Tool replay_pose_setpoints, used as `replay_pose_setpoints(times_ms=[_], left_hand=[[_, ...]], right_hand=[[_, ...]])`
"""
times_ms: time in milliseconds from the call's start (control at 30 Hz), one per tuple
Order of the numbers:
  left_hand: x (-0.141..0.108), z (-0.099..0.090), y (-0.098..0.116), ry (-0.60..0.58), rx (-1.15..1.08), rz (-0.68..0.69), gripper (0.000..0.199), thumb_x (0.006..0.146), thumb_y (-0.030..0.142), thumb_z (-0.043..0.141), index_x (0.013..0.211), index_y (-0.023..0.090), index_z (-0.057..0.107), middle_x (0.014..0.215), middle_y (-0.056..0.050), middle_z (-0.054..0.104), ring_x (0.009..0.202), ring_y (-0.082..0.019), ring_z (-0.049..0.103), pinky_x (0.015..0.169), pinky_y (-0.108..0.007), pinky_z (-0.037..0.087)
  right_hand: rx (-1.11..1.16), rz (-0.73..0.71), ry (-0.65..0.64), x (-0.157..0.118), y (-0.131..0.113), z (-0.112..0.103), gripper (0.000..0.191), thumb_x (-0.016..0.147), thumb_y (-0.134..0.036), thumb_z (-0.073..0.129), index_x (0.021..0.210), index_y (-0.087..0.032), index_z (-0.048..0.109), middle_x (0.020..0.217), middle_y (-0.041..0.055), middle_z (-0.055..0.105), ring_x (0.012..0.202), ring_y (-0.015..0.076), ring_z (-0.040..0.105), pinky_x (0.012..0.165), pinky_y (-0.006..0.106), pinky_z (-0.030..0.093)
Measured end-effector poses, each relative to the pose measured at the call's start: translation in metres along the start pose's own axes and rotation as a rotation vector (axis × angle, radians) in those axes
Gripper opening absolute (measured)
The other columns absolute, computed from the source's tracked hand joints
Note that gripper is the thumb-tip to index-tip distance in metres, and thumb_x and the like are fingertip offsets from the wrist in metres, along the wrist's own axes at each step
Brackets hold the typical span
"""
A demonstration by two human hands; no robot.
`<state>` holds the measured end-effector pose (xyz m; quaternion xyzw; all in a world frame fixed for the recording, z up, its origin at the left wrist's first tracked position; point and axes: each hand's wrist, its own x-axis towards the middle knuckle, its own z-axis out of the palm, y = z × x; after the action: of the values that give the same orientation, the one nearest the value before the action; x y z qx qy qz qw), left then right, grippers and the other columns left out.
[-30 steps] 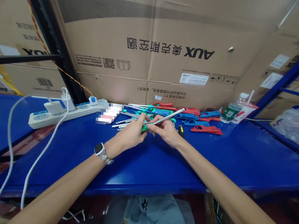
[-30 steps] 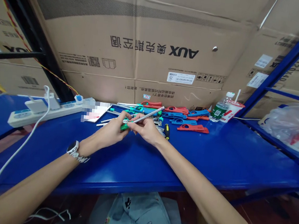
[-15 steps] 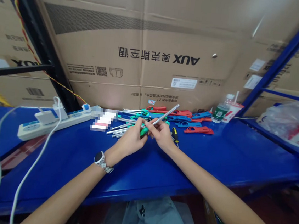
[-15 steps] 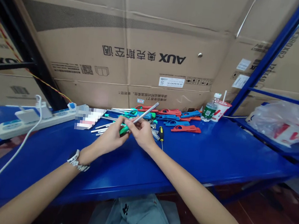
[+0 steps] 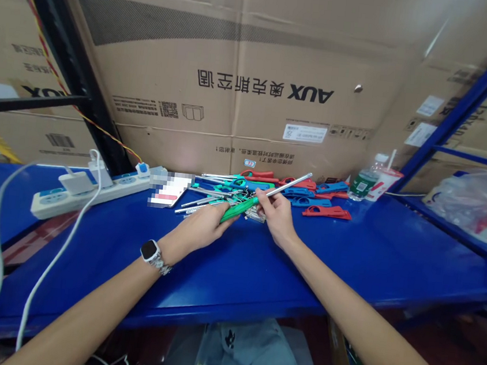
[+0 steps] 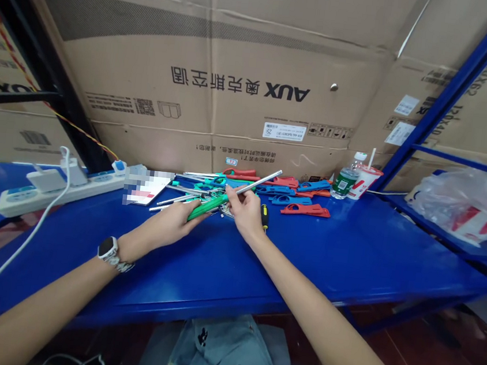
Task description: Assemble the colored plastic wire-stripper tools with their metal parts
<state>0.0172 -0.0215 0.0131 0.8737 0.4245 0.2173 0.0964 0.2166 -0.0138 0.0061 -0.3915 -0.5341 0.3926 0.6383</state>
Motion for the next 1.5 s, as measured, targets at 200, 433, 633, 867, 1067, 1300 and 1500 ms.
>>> replay_pose_setpoints(times_ms=[200,433,633,867,1067,1300,1500], left_hand=[[-0.002,0.004,0.006,-0.012,0.104,-0.051,0.028,0.104,0.035,0.041,0.108,0.016,0.061,0.085,-0.012,0.069,0.071,-0.025,0.065,0.063,-0.034,0.042],[-0.003,0.002,0.014,-0.077,0.338,-0.128,0.019,0.102,0.023,0.045,0.113,0.012,0.056,0.095,-0.018,0.073,0.082,-0.033,0.072,0.069,-0.039,0.049],[0.005,0.02,0.017,0.07,-0.081,-0.016,0.021,0.102,0.024,0.041,0.112,0.016,0.058,0.096,-0.014,0.073,0.088,-0.031,0.072,0.08,-0.043,0.056],[0.004,0.034,0.024,0.194,-0.236,0.342,0.047,0.097,0.026,0.047,0.143,0.015,0.047,0.138,-0.017,0.061,0.133,-0.028,0.056,0.112,-0.047,0.048],[-0.012,0.004,0.022,0.408,0.031,0.607,0.033,0.099,0.027,0.054,0.067,0.02,0.058,0.059,0.001,0.058,0.051,-0.013,0.055,0.049,-0.028,0.044],[-0.015,0.003,0.028,0.527,0.056,0.768,0.021,0.096,0.018,0.054,0.076,0.02,0.059,0.067,0.0,0.057,0.06,-0.014,0.052,0.052,-0.028,0.041],[-0.007,0.007,0.011,0.16,-0.068,0.465,0.013,0.094,0.031,0.062,0.096,0.019,0.061,0.09,-0.005,0.059,0.083,-0.02,0.058,0.072,-0.035,0.053]], right_hand=[[0.042,0.02,-0.005,0.002,0.001,0.007,0.051,0.064,-0.066,0.082,0.074,-0.023,0.057,0.055,-0.0056,0.048,0.048,0.0102,0.038,0.047,0.027,0.031],[0.075,0.052,0.013,-0.004,-0.001,0.006,0.052,0.066,-0.066,0.083,0.076,-0.021,0.059,0.052,-0.0077,0.046,0.044,0.0085,0.035,0.044,0.025,0.028],[-0.118,-0.039,-0.128,-0.023,-0.001,0.009,0.045,0.085,-0.068,0.065,0.09,-0.023,0.057,0.072,-0.0013,0.057,0.064,0.0155,0.055,0.059,0.029,0.048],[-0.387,-0.242,-0.19,-0.03,0.002,0.01,0.03,0.098,-0.053,0.052,0.099,-0.024,0.062,0.105,0.0067,0.066,0.101,0.0231,0.065,0.097,0.04,0.051],[-0.56,-0.113,-0.215,-0.021,-0.006,-0.007,0.039,0.099,-0.06,0.047,0.089,-0.023,0.058,0.066,-0.0014,0.058,0.064,0.0184,0.057,0.064,0.031,0.044],[-1.116,-0.178,-0.643,-0.036,-0.015,-0.005,0.041,0.083,-0.041,0.065,0.117,-0.02,0.053,0.073,0.0003,0.062,0.064,0.0212,0.054,0.059,0.03,0.029],[-1.052,-0.287,-0.741,-0.034,-0.006,-0.008,0.021,0.083,-0.027,0.06,0.102,-0.021,0.054,0.1,0.0073,0.063,0.088,0.0236,0.057,0.075,0.036,0.042]])
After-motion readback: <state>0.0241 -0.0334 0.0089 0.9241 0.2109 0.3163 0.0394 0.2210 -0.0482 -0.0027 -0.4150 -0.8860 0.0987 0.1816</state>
